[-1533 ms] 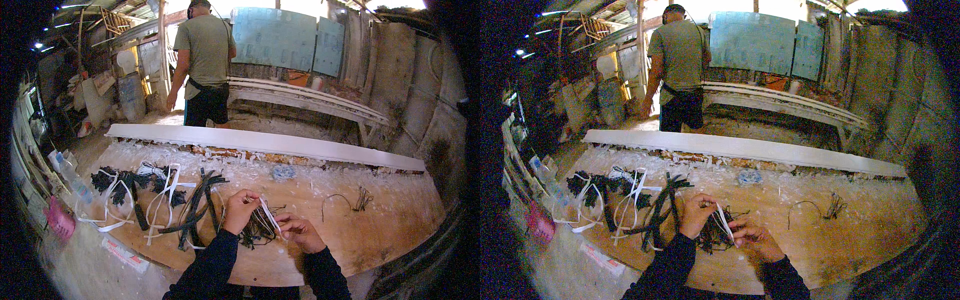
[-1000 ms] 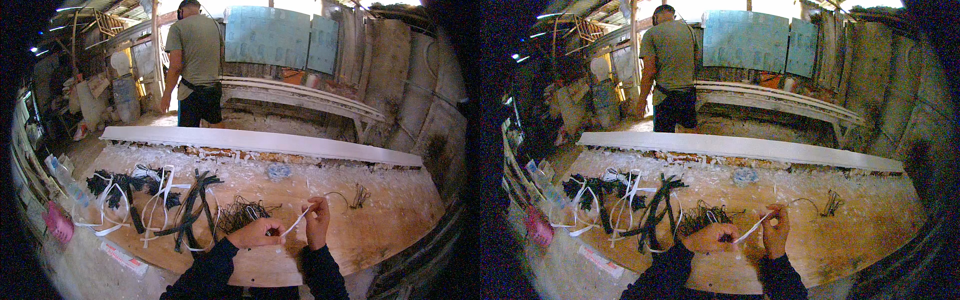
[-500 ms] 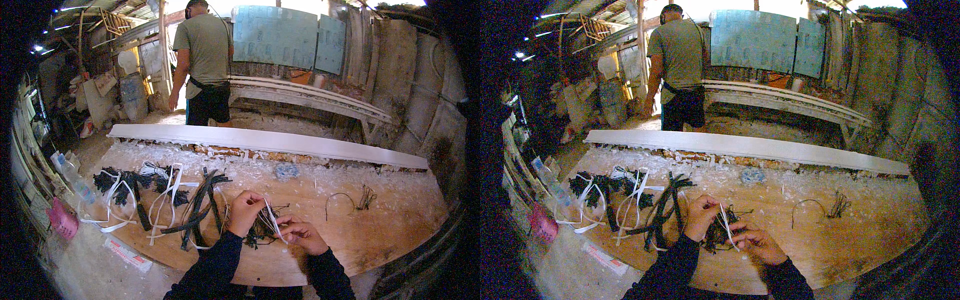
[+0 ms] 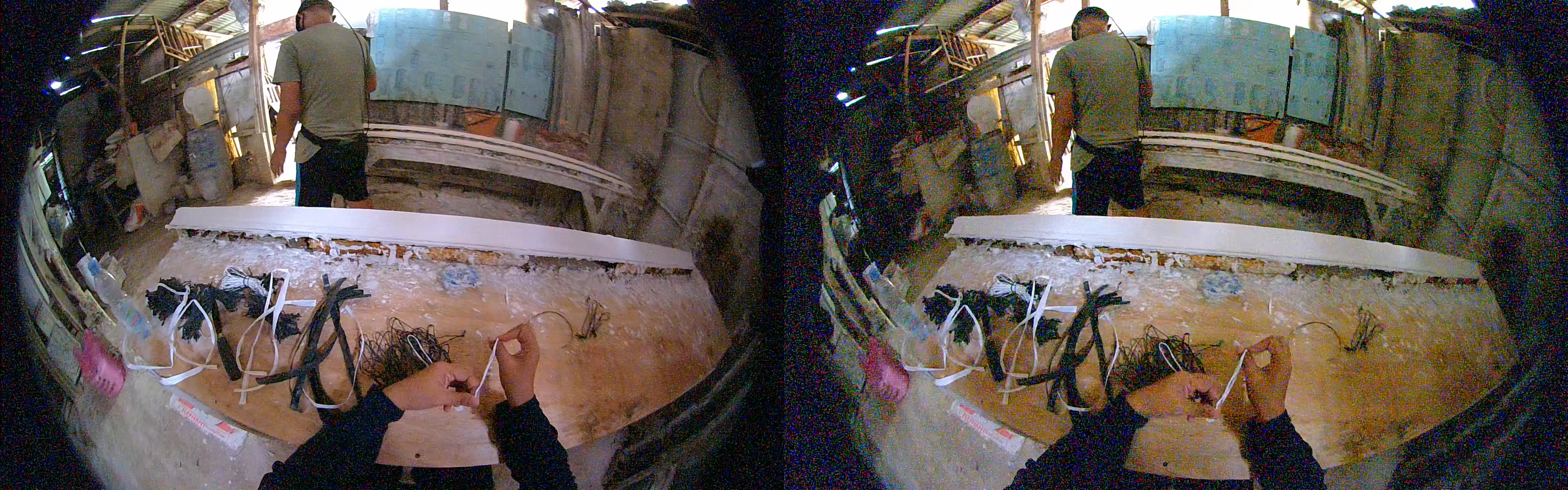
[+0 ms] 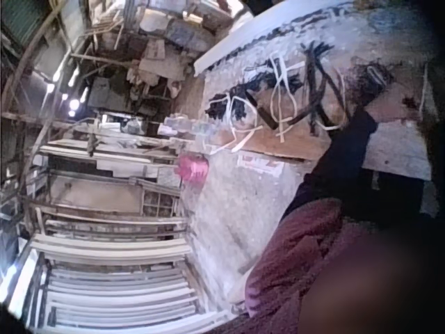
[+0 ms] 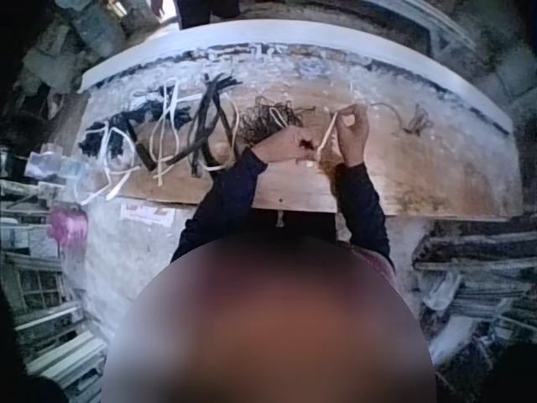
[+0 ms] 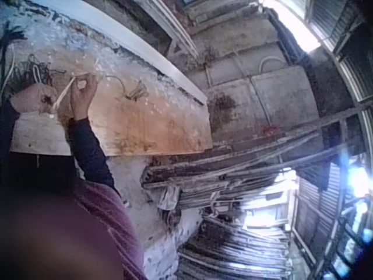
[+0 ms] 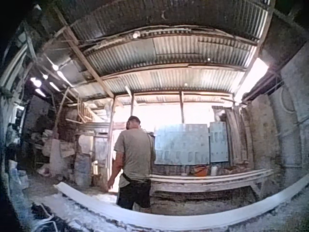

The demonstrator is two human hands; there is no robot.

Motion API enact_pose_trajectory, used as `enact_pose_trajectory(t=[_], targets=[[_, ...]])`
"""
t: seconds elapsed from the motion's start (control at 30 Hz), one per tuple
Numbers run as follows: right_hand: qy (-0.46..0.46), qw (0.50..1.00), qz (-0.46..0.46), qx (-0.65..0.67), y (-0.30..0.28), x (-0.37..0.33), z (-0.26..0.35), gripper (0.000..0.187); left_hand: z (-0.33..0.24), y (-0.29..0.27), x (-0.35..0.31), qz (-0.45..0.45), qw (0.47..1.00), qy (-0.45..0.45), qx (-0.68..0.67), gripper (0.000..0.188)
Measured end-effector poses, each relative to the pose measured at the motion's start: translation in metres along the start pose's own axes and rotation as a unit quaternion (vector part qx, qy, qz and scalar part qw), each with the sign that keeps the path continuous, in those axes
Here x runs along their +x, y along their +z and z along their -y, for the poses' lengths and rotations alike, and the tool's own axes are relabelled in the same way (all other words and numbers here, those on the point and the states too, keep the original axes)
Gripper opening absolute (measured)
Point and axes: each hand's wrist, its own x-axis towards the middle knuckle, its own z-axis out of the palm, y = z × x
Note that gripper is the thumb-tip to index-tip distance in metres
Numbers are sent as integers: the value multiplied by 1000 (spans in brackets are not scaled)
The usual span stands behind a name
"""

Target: The person repeatedly picks up white and black cable ties from a workbench, loops them around a bundle, and tightens them by hand. The person continues this process for multiple ties, placing the finished bundles on the table.

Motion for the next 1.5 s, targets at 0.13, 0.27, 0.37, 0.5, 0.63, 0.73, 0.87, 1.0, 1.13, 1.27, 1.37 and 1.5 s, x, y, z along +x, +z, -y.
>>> enact_pose_trajectory(t=[0.13, 0.27, 0.37, 0.5, 0.63, 0.73, 0.87, 1.0, 1.13, 1.27, 1.37, 1.5], targets=[[-141, 987, -75, 30, 1, 3, 0, 12, -3, -8, -5, -79, 996, -20, -45, 20], [-81, 992, 25, 92, 0, -2, 7, 8, 3, -27, -3, -344, 936, 19, -67, 14], [67, 940, 220, 252, -4, -8, 19, 8, 11, -39, -5, -445, 892, 5, -83, 12], [122, 814, 451, 346, -7, -18, 34, 11, 21, -42, -4, -461, 882, -4, -102, 13], [44, 864, 388, 318, -3, -16, 33, 13, 31, -37, 2, -452, 890, 52, -37, 10], [127, 877, 317, 339, -7, -15, 24, 11, 33, -36, 2, -402, 910, 59, 87, 8], [48, 967, 170, 182, 3, -15, 8, 13, 25, -25, 3, -197, 976, 77, 54, 11], [-22, 994, 77, 79, 6, -9, -3, 13, 13, -7, 0, 118, 993, -6, -13, 16], [-117, 993, -12, 3, 7, -5, -2, 14, 7, -14, -4, -40, 999, -32, 7, 21], [-73, 993, 39, 85, 7, -7, 7, 12, 9, -31, -4, -355, 932, 60, -44, 15], [-12, 973, 159, 166, 4, -13, 16, 10, 12, -39, -5, -466, 881, 29, -75, 13], [44, 900, 303, 310, 7, -22, 25, 7, 16, -44, -5, -506, 859, 31, -69, 14]])
